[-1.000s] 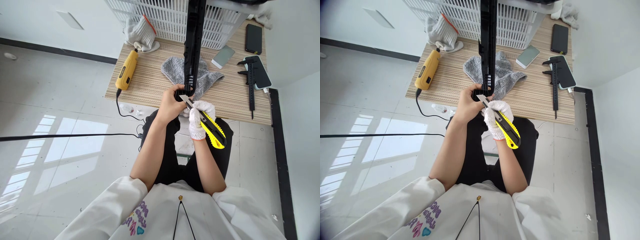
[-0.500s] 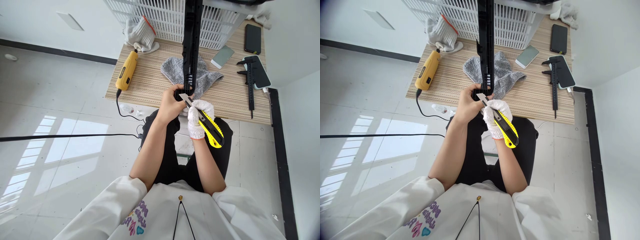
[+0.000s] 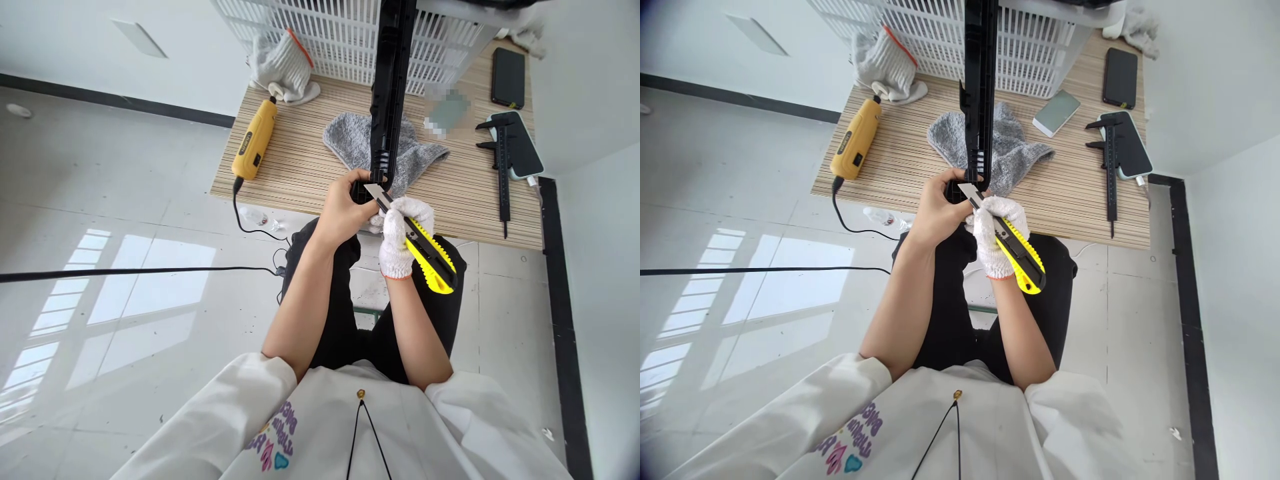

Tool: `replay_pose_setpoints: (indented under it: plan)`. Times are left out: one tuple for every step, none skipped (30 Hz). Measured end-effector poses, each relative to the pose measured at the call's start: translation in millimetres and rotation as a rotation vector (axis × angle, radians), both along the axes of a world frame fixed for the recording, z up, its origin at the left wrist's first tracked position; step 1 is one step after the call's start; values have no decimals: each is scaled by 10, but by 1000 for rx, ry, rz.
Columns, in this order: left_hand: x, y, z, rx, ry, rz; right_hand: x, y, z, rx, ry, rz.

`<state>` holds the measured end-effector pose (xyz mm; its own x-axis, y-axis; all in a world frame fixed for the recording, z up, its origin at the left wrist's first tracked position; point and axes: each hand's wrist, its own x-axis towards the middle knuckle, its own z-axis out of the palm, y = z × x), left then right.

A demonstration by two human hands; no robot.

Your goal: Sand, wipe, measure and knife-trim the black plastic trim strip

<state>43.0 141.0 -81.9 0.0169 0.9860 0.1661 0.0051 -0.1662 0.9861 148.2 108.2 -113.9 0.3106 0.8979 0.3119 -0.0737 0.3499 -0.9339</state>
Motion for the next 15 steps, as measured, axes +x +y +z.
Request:
replay_pose_setpoints:
  plan:
    - [1, 5, -12, 0, 0, 3, -18, -1, -5, 32, 37, -26]
    - [3, 9, -23, -4, -4, 3, -32, -2, -10, 57, 63, -49]
    - [5, 11, -33, -10, -11, -1, -42, -4, -15, 70, 74, -62]
    - [8, 12, -40, -17, -16, -6, -46, -6, -19, 68, 67, -63]
    - [11, 12, -44, -22, -17, -11, -46, -8, -22, 65, 61, -68]
    - [14, 11, -45, -23, -16, -13, -42, -10, -25, 62, 58, -71]
    - [16, 9, -43, -22, -11, -10, -37, -13, -25, 58, 56, -74]
    - [17, 7, -40, -19, -6, -5, -32, -16, -23, 60, 59, -75]
    - [18, 6, -37, -12, 0, 1, -29, -18, -17, 66, 65, -74]
    - [19, 6, -34, -3, 4, 6, -29, -22, -7, 69, 75, -71]
    - [19, 7, -34, 8, 8, 9, -30, -25, 6, 68, 88, -68]
    - [19, 9, -35, 17, 12, 11, -33, -29, 21, 61, 97, -61]
    - [19, 11, -38, 25, 18, 12, -36, -32, 36, 49, 100, -52]
    - [18, 13, -42, 30, 23, 13, -39, -34, 50, 31, 97, -43]
    - [16, 15, -46, 32, 26, 15, -41, -36, 61, 12, 87, -35]
